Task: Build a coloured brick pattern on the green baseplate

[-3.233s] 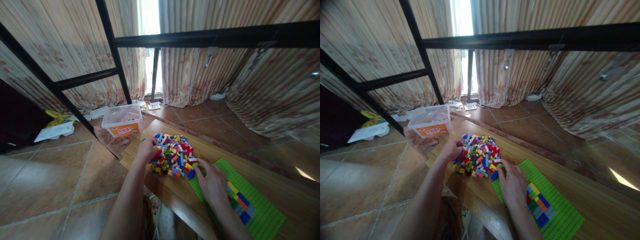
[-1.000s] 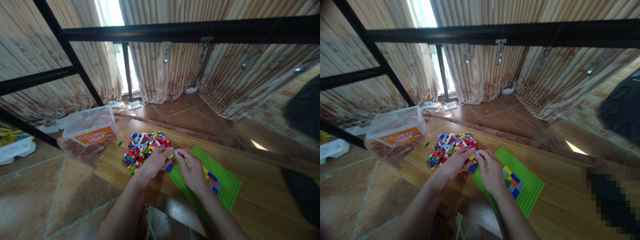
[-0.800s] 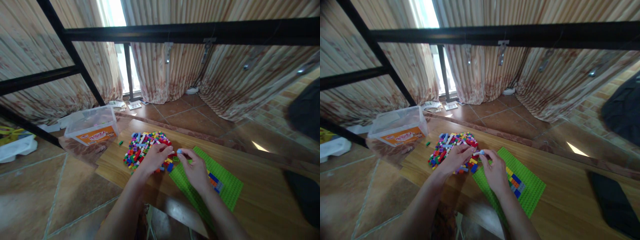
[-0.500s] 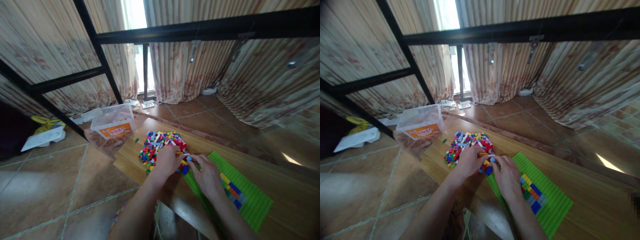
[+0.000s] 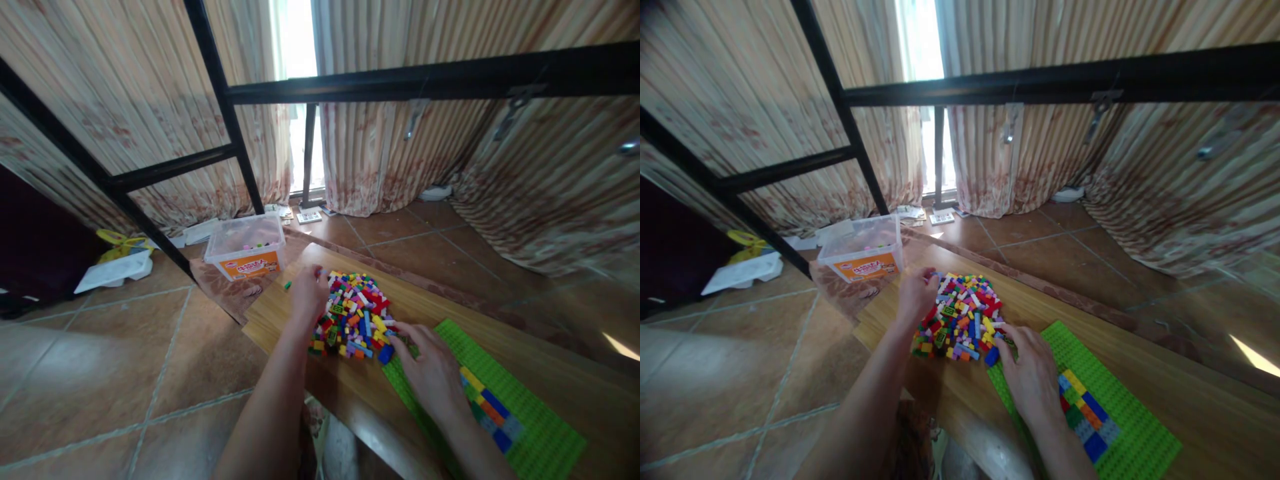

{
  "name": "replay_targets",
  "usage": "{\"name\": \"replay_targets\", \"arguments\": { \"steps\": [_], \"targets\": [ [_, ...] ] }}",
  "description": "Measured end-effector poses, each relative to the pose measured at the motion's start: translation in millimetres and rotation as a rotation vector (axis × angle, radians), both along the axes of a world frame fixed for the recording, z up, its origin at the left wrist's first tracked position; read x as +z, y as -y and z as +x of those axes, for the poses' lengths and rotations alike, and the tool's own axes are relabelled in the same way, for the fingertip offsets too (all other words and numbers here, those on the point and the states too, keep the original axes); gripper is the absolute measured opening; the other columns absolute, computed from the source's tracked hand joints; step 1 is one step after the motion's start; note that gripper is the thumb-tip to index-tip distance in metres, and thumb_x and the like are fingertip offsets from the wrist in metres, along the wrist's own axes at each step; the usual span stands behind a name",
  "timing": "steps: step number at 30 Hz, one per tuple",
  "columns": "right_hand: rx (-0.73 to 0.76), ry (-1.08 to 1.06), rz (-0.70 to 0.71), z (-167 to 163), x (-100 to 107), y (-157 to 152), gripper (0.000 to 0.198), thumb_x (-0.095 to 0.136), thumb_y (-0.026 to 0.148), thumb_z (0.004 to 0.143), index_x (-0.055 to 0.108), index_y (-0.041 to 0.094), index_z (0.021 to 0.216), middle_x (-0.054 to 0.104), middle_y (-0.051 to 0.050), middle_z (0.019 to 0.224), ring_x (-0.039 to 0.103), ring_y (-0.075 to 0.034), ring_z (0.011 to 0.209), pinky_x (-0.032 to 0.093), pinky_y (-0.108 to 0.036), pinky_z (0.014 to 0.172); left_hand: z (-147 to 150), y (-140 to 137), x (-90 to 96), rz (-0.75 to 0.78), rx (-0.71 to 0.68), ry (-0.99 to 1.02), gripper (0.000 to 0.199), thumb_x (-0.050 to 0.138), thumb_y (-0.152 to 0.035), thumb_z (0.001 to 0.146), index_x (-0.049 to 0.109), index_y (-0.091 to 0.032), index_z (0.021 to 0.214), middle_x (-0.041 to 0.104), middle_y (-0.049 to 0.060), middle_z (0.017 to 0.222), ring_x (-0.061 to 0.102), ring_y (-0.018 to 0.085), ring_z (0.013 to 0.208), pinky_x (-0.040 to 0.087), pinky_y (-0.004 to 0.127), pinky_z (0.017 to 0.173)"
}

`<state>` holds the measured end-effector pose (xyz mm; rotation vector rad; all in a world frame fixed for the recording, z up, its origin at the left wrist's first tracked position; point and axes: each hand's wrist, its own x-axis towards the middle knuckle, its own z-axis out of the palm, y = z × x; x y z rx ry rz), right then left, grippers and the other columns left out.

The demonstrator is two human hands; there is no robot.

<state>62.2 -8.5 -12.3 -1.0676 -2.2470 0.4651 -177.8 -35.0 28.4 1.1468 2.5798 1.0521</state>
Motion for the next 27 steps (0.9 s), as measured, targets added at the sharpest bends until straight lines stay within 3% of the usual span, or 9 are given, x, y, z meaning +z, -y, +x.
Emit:
{"name": "replay_targets", "arguments": {
  "steps": [4,10,14,19,22,27],
  "targets": [
    [-0.014,-0.021,-0.013,0.5,3.9,1.0,0.027,0.052,0.040,0.093,0.069,0.022,0.105,0.070,-0.006,0.094,0.063,-0.023,0.089,0.046,-0.040,0.083,-38.4,-7.5,-14.5,-0.084,0.018,-0.116,0.038,0.050,-0.020,0.088,0.065,-0.011,0.122,0.066,0.016,0.121,0.059,0.023,0.112,0.041,0.032,0.100],
    [-0.020,-0.073,-0.013,-1.4,6.7,1.7,0.025,0.051,0.039,0.093,0.070,0.023,0.100,0.071,-0.005,0.094,0.064,-0.023,0.089,0.047,-0.040,0.083,-42.0,-13.4,-25.2,-0.146,-0.053,-0.135,0.028,0.052,-0.023,0.087,0.074,-0.016,0.103,0.071,0.013,0.106,0.060,0.024,0.105,0.042,0.032,0.095],
    [-0.024,-0.069,-0.016,-1.0,6.7,1.2,0.026,0.051,0.038,0.093,0.070,0.023,0.099,0.072,-0.006,0.095,0.065,-0.023,0.089,0.047,-0.041,0.083,-39.7,-12.2,-23.0,-0.161,-0.047,-0.126,0.026,0.052,-0.022,0.086,0.074,-0.017,0.098,0.072,0.013,0.102,0.062,0.024,0.099,0.044,0.033,0.089],
    [-0.022,-0.073,-0.025,-0.1,7.0,0.3,0.026,0.049,0.037,0.094,0.069,0.021,0.100,0.071,-0.007,0.095,0.064,-0.023,0.089,0.048,-0.041,0.084,-37.2,-3.4,-5.8,-0.131,-0.016,-0.083,0.028,0.051,-0.023,0.086,0.074,-0.018,0.102,0.074,0.012,0.098,0.064,0.023,0.095,0.046,0.031,0.083],
    [-0.026,-0.081,-0.034,0.0,9.1,0.4,0.025,0.049,0.035,0.094,0.069,0.022,0.100,0.071,-0.006,0.095,0.065,-0.023,0.089,0.047,-0.040,0.083,-28.2,1.7,2.2,-0.023,-0.026,0.074,0.028,0.053,-0.024,0.085,0.073,-0.016,0.102,0.073,0.010,0.091,0.065,0.020,0.085,0.047,0.029,0.076],
    [-0.039,-0.107,-0.087,-0.4,15.5,2.8,0.024,0.051,0.035,0.093,0.069,0.022,0.101,0.071,-0.006,0.095,0.064,-0.023,0.089,0.047,-0.041,0.083,5.8,4.4,-0.1,0.121,-0.308,0.517,0.024,0.057,-0.029,0.081,0.071,-0.014,0.094,0.070,0.003,0.078,0.061,0.015,0.069,0.044,0.024,0.064]
  ]
}}
